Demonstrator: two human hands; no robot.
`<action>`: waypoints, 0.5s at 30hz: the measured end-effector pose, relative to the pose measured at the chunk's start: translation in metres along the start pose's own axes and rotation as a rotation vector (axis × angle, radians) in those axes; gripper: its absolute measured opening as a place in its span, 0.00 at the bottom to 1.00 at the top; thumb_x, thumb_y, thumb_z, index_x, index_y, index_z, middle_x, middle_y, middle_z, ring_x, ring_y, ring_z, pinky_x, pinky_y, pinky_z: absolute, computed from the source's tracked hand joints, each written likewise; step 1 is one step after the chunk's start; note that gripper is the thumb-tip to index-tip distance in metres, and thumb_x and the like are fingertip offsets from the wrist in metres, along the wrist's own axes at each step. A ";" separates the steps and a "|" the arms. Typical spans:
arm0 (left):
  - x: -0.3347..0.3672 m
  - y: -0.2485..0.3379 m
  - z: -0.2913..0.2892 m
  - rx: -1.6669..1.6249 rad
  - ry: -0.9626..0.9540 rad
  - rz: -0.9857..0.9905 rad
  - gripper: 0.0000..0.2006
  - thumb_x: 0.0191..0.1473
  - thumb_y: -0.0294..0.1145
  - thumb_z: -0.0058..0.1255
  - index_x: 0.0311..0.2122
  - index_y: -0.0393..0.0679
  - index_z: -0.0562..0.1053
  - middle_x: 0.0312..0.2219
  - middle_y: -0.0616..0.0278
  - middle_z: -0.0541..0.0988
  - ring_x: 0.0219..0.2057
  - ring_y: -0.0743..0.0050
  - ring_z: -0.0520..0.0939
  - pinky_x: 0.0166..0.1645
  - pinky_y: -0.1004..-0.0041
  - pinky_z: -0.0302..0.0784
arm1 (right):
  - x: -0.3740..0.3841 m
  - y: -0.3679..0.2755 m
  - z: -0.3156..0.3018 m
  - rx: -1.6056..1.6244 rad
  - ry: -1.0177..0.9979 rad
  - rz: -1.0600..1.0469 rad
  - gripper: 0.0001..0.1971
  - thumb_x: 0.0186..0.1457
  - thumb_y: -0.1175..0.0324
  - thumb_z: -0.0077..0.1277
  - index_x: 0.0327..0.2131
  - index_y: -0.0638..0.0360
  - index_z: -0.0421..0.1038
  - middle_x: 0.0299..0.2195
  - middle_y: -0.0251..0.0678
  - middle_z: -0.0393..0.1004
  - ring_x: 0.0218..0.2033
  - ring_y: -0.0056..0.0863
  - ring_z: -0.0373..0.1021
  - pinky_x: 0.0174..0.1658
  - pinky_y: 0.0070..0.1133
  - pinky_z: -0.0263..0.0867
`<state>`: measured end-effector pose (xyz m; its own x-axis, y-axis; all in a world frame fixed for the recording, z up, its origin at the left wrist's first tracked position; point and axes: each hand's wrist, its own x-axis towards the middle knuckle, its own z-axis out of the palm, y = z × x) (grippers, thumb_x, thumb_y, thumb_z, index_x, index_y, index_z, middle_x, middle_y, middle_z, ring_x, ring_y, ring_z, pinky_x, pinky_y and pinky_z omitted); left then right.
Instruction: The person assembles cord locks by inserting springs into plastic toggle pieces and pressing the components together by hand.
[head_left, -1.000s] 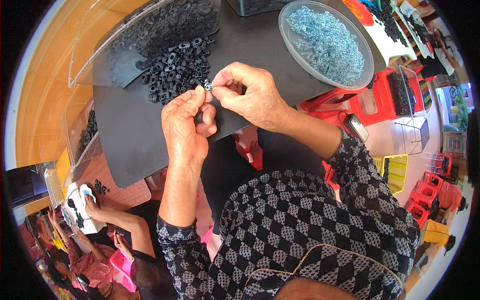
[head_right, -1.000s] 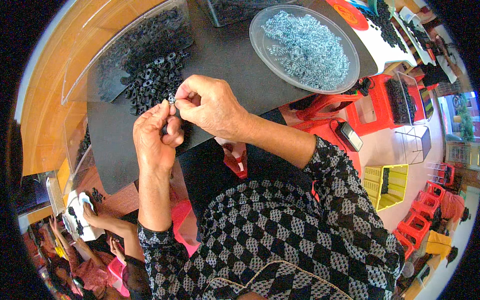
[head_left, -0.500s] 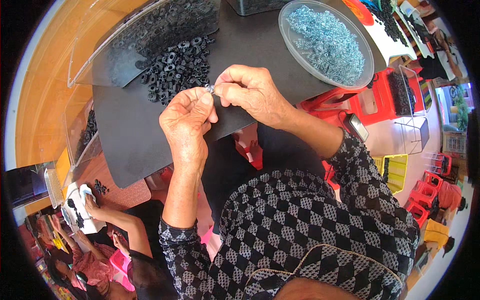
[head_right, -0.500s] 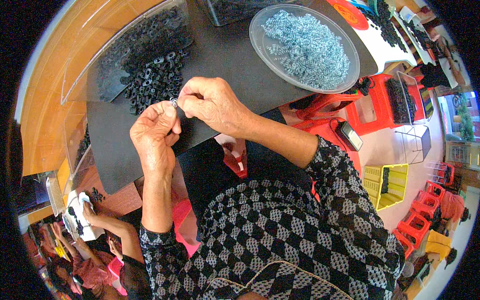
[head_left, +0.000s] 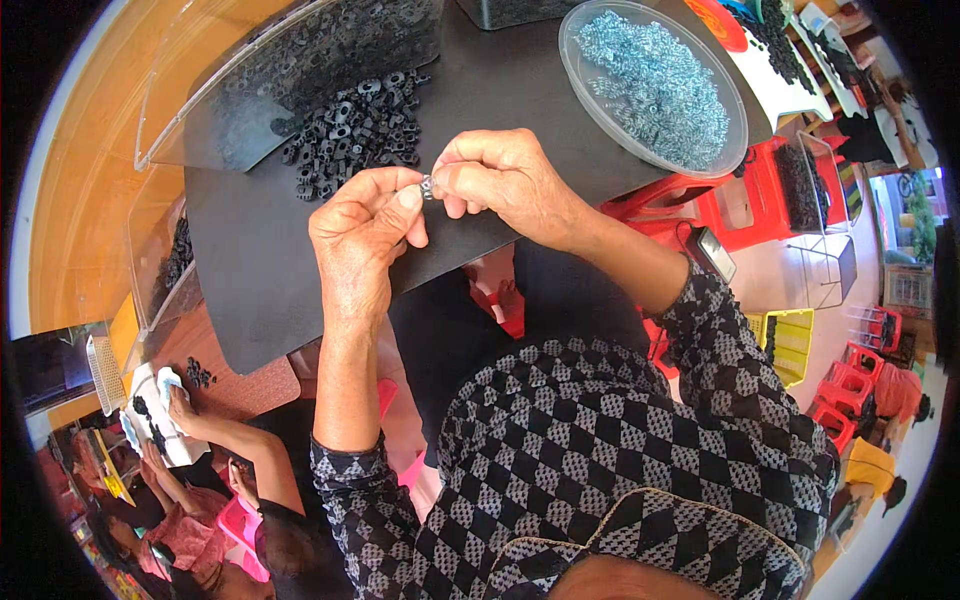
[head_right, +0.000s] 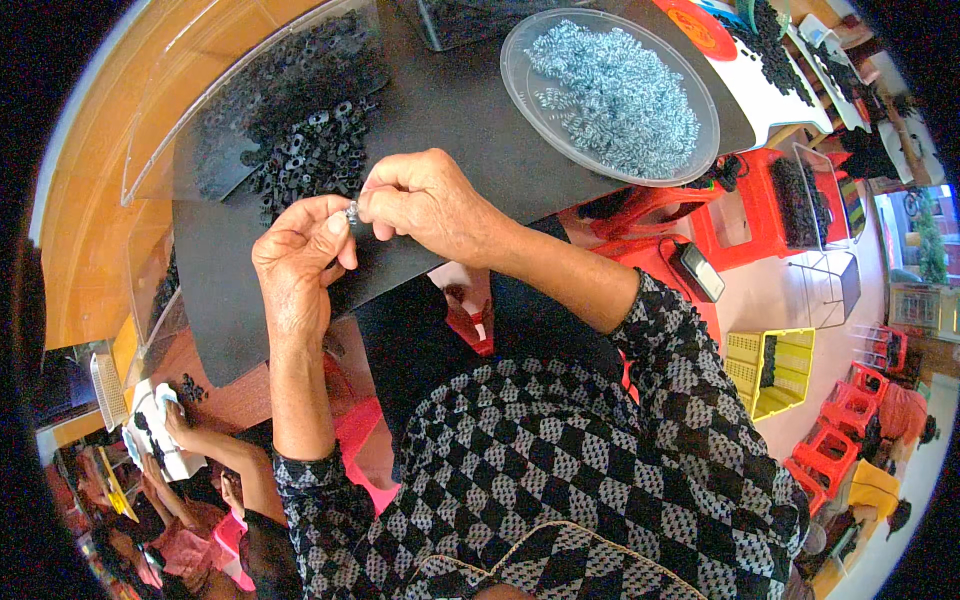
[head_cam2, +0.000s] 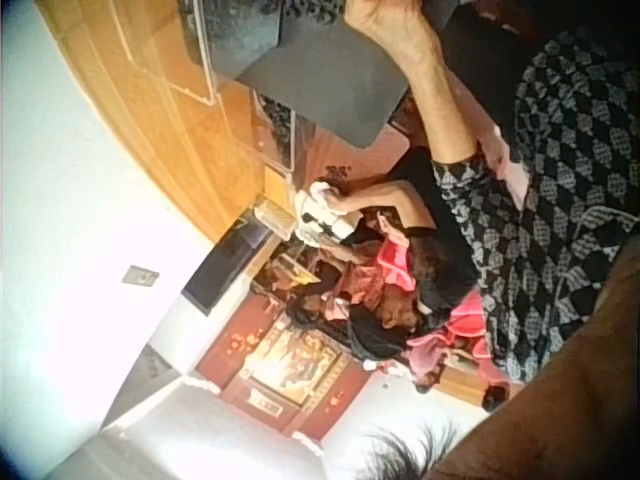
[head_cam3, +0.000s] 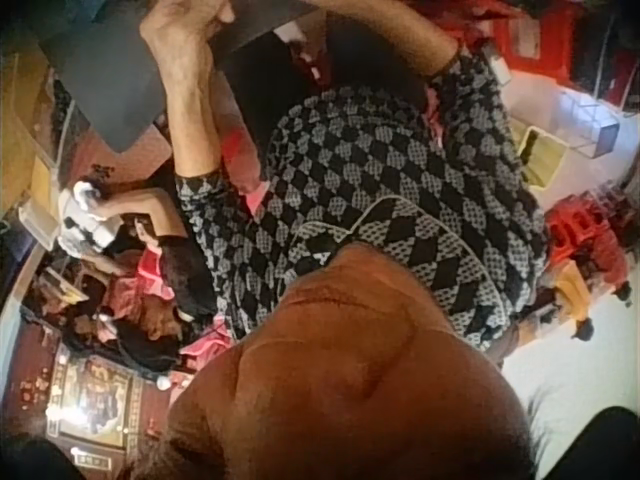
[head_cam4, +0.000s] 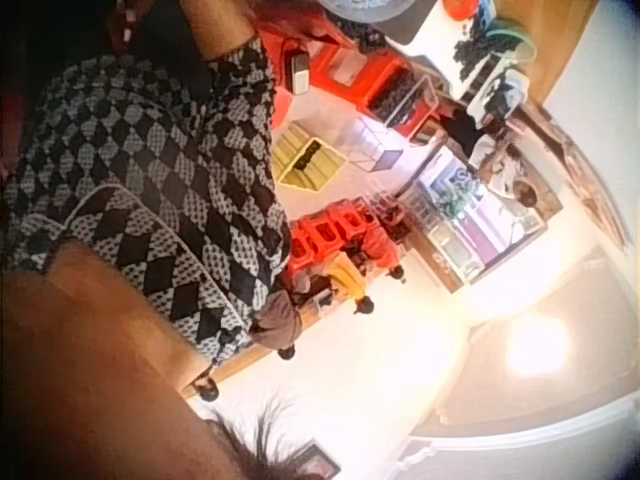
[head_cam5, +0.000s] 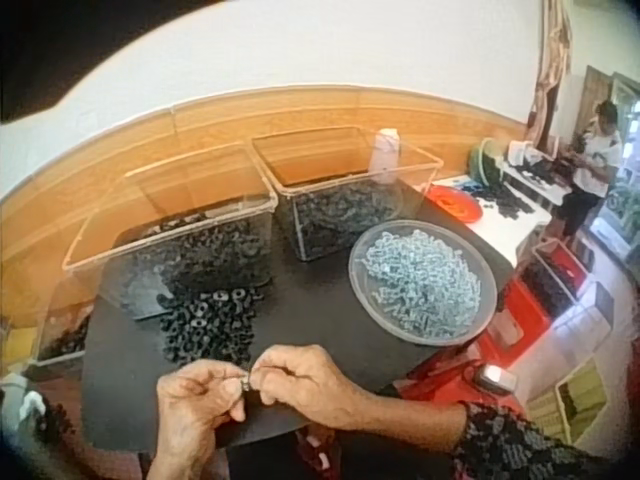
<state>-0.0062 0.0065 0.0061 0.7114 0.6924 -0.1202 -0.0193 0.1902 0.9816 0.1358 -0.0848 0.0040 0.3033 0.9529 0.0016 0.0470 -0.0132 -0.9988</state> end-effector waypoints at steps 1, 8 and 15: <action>-0.001 -0.001 0.001 -0.001 0.002 -0.001 0.06 0.51 0.27 0.49 0.34 0.36 0.73 0.15 0.68 0.71 0.15 0.89 0.65 0.19 0.87 0.52 | 0.000 0.000 0.000 0.000 -0.002 0.001 0.09 0.50 0.68 0.46 0.27 0.65 0.71 0.19 0.29 0.70 0.22 0.12 0.63 0.26 0.12 0.58; -0.001 -0.010 0.002 -0.047 0.054 0.084 0.08 0.53 0.32 0.50 0.29 0.38 0.71 0.15 0.69 0.70 0.14 0.88 0.64 0.17 0.88 0.52 | 0.002 0.007 0.004 0.058 -0.008 -0.049 0.07 0.50 0.72 0.48 0.30 0.66 0.70 0.24 0.30 0.71 0.26 0.13 0.65 0.30 0.13 0.61; -0.002 -0.004 0.004 -0.005 0.140 0.016 0.12 0.54 0.38 0.48 0.27 0.39 0.69 0.14 0.69 0.69 0.14 0.89 0.63 0.17 0.87 0.51 | 0.002 0.010 0.006 0.010 0.056 -0.102 0.07 0.51 0.73 0.49 0.34 0.66 0.69 0.29 0.31 0.72 0.30 0.14 0.67 0.35 0.14 0.64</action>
<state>-0.0049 0.0023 0.0033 0.6057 0.7859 -0.1243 -0.0338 0.1815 0.9828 0.1310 -0.0810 -0.0062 0.3497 0.9309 0.1058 0.0707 0.0864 -0.9937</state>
